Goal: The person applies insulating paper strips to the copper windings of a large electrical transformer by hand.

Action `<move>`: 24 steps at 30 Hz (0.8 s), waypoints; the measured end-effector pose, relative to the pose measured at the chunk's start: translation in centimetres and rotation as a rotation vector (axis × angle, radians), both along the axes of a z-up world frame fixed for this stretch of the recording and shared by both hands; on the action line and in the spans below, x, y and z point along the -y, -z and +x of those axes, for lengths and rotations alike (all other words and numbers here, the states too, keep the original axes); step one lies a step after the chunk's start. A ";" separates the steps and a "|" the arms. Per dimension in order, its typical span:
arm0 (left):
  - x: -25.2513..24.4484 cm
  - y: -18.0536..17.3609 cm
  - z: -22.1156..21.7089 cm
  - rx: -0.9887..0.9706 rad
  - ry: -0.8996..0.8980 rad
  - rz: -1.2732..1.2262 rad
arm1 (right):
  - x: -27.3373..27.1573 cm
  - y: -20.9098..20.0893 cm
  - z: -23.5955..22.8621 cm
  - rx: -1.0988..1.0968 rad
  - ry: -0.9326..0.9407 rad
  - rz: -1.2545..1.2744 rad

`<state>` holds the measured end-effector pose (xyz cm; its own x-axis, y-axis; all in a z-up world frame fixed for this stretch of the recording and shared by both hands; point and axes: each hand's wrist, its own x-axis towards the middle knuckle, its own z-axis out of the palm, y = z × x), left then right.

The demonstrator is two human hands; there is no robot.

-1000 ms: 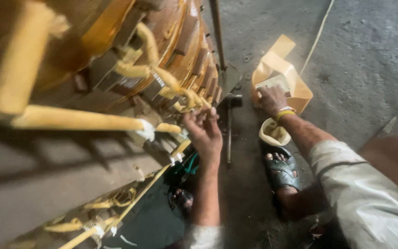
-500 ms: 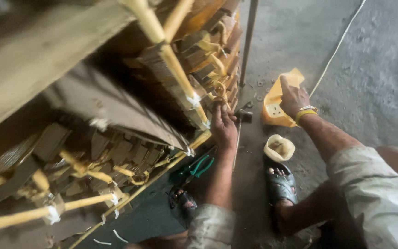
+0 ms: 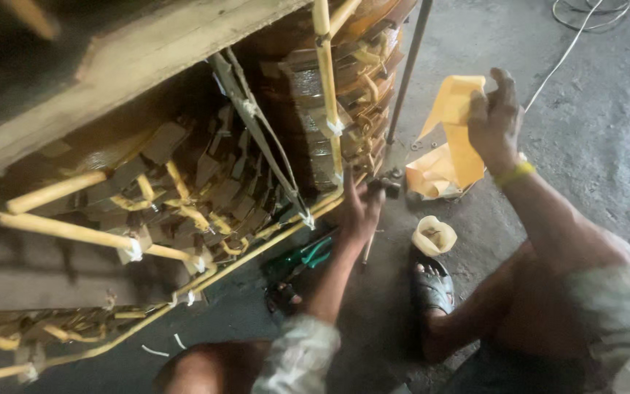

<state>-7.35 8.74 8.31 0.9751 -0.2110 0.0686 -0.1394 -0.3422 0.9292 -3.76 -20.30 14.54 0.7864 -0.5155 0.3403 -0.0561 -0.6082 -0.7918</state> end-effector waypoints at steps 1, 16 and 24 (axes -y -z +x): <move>-1.5 -1.2 -1.6 -0.197 0.070 0.038 | -1.7 -0.8 -1.8 0.040 -0.067 0.017; -16.9 -10.6 -10.6 -0.469 -0.277 -0.461 | -26.0 -3.5 -20.9 -0.556 -0.920 0.499; -15.1 -17.0 -14.7 -0.138 0.142 -0.254 | -25.5 2.2 -19.8 -0.415 -1.117 1.518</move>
